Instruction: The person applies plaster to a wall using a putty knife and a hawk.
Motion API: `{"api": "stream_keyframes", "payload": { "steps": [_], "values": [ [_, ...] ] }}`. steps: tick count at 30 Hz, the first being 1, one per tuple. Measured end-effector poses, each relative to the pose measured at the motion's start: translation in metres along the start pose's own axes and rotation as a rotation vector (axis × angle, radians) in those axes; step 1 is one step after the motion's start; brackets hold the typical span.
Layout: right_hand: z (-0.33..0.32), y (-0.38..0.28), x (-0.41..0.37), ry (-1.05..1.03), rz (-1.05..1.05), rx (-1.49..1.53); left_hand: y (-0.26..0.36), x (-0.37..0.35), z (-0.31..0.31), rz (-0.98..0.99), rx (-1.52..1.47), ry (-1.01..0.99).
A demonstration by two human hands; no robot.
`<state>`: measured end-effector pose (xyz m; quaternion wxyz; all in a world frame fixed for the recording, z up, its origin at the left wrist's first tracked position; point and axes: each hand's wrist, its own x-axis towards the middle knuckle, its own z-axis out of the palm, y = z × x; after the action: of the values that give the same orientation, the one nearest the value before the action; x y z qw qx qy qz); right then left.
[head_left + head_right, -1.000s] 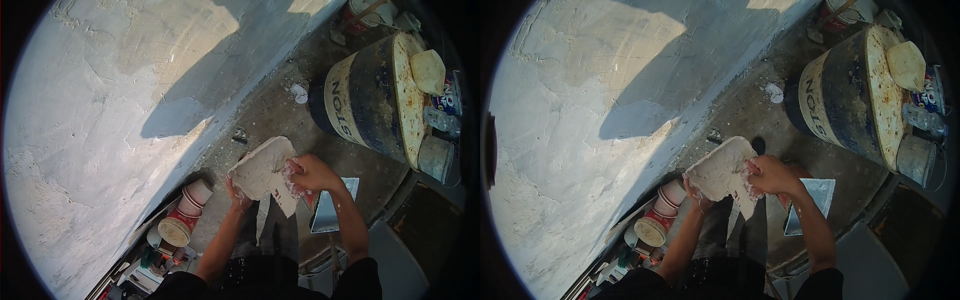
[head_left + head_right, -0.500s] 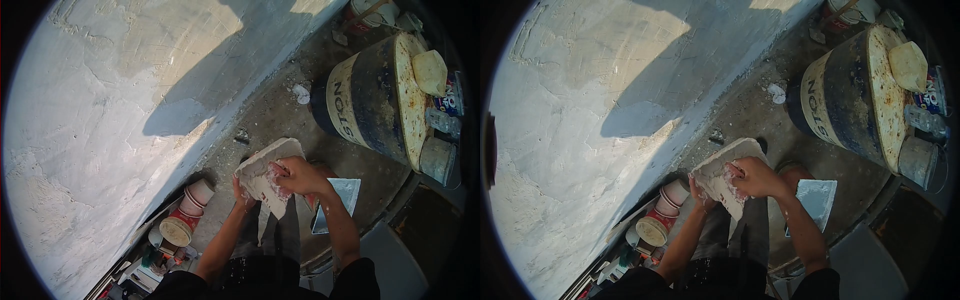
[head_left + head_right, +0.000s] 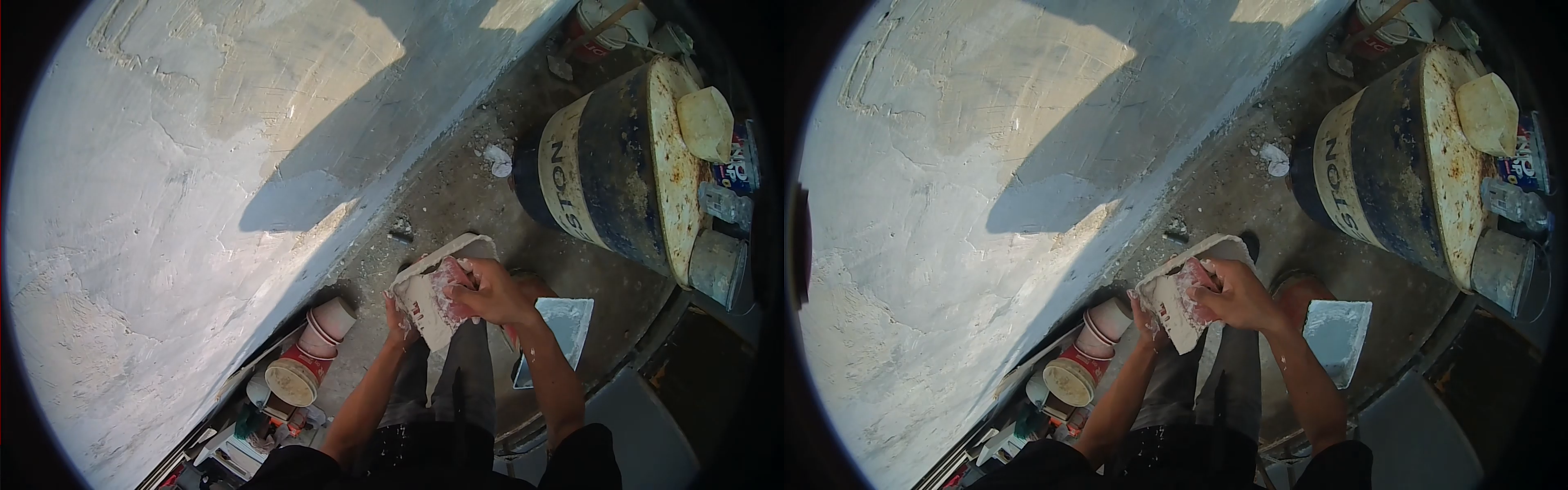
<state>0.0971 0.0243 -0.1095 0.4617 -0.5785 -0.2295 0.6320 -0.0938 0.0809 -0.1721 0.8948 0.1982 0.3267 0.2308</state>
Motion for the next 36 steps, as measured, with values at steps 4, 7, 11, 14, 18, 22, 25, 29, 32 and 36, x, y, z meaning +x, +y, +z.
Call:
{"api": "stream_keyframes", "payload": {
  "steps": [4,7,11,14,18,22,25,29,32,36],
  "values": [
    [0.003,0.003,-0.003,-0.026,-0.033,0.144,-0.004,0.0,-0.033,-0.02,-0.145,-0.088],
    [0.004,0.01,-0.002,-0.016,-0.024,0.191,-0.004,0.002,-0.043,0.034,-0.396,-0.276],
    [0.005,-0.005,-0.003,0.015,-0.033,0.3,0.005,-0.009,-0.071,0.036,-0.296,-0.087],
    [0.004,-0.004,0.003,0.098,-0.074,0.348,0.009,-0.028,-0.12,0.079,-0.089,0.23],
    [0.017,0.016,0.034,0.299,-0.256,0.242,0.032,-0.069,-0.156,0.178,-0.005,0.285],
    [0.055,0.04,0.094,0.528,-0.296,0.011,0.067,-0.113,-0.141,0.083,-0.079,0.429],
    [0.11,0.041,0.141,0.638,-0.226,-0.171,0.07,-0.147,-0.166,0.023,-0.016,0.406],
    [0.178,0.014,0.177,0.622,-0.299,-0.222,0.069,-0.165,-0.171,0.011,-0.04,0.527],
    [0.204,-0.01,0.171,0.592,-0.409,-0.19,0.063,-0.181,-0.195,0.103,-0.004,0.62],
    [0.207,-0.023,0.141,0.516,-0.578,-0.133,0.066,-0.181,-0.185,0.085,0.019,0.593]
  ]
}}
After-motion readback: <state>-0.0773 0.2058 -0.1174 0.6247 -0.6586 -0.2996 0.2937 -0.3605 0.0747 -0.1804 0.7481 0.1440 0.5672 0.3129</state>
